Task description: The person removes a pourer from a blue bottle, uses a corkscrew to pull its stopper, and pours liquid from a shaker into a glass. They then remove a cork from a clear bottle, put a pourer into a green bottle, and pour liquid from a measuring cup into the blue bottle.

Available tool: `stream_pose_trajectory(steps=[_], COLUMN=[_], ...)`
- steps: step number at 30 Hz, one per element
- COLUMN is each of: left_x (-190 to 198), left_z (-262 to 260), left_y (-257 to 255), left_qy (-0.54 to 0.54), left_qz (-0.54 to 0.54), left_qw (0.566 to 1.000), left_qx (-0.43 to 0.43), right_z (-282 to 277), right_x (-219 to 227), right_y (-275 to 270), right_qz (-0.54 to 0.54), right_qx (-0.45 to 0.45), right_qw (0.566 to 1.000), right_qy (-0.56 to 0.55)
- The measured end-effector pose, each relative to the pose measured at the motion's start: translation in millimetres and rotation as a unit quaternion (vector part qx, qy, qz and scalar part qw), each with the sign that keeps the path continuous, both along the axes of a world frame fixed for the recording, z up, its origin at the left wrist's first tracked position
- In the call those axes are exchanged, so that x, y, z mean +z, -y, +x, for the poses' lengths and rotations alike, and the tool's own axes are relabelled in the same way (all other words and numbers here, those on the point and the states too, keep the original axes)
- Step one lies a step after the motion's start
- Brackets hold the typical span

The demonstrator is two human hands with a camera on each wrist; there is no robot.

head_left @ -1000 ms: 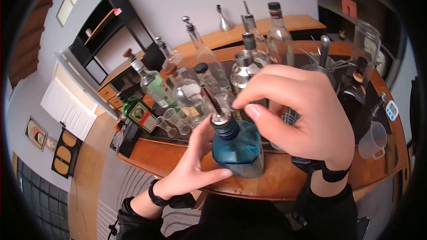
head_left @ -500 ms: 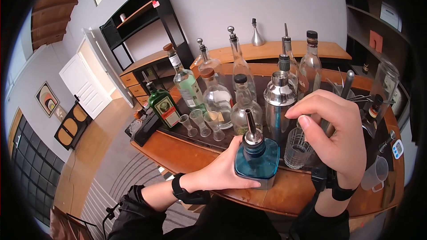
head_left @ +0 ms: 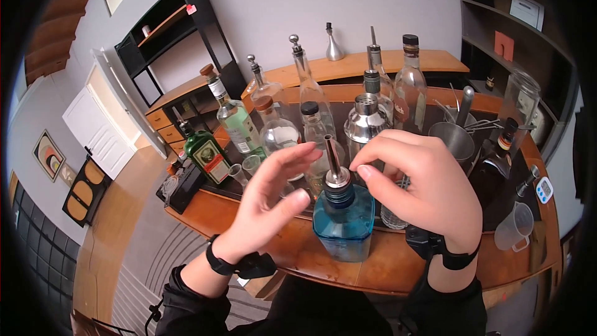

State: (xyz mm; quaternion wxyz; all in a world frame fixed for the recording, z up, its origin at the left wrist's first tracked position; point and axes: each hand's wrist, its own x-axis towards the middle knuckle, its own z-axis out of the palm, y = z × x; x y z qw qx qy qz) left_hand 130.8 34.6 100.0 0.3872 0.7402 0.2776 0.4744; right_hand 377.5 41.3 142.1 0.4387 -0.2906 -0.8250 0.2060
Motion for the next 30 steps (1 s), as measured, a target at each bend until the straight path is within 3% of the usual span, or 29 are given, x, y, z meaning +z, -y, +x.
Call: stream_pose_trajectory(steps=[5,8,12,17,19,24,27,30], left_x=[27.5,34.2,45.1,49.5,51.2,41.3,42.9,44.5], left_z=[7.8,20.5,29.9,25.9,23.1,22.2,22.2,25.0], left_y=[-9.7,-13.1,-12.3,-16.5,-17.7,-16.3,-16.2,-16.4], left_qy=[-0.088,-0.041,-0.055,-0.130,-0.231,-0.222,-0.234,-0.197], left_qz=[0.081,0.052,-0.021,0.025,0.183,0.331,0.274,0.139], left_qw=[0.992,0.998,0.998,0.991,0.955,0.916,0.931,0.970], left_qx=[0.048,0.015,0.017,0.011,0.033,0.050,0.056,0.041], right_z=[1.3,0.5,-2.4,-7.6,-8.3,-10.0,-11.8,-10.3], right_x=[-3.2,-6.6,-11.2,-17.0,-14.8,-10.7,-16.9,-14.9], right_y=[-6.0,-7.4,-11.9,-19.0,-18.6,-16.1,-21.2,-25.4], right_qz=[0.003,0.013,0.035,0.030,0.020,-0.017,-0.009,-0.012], right_qx=[-0.004,0.008,0.010,0.038,0.045,0.064,0.070,0.077], right_qw=[0.998,0.997,0.993,0.993,0.991,0.990,0.992,0.993], right_qy=[0.061,0.080,0.109,0.109,0.125,0.125,0.101,0.091])
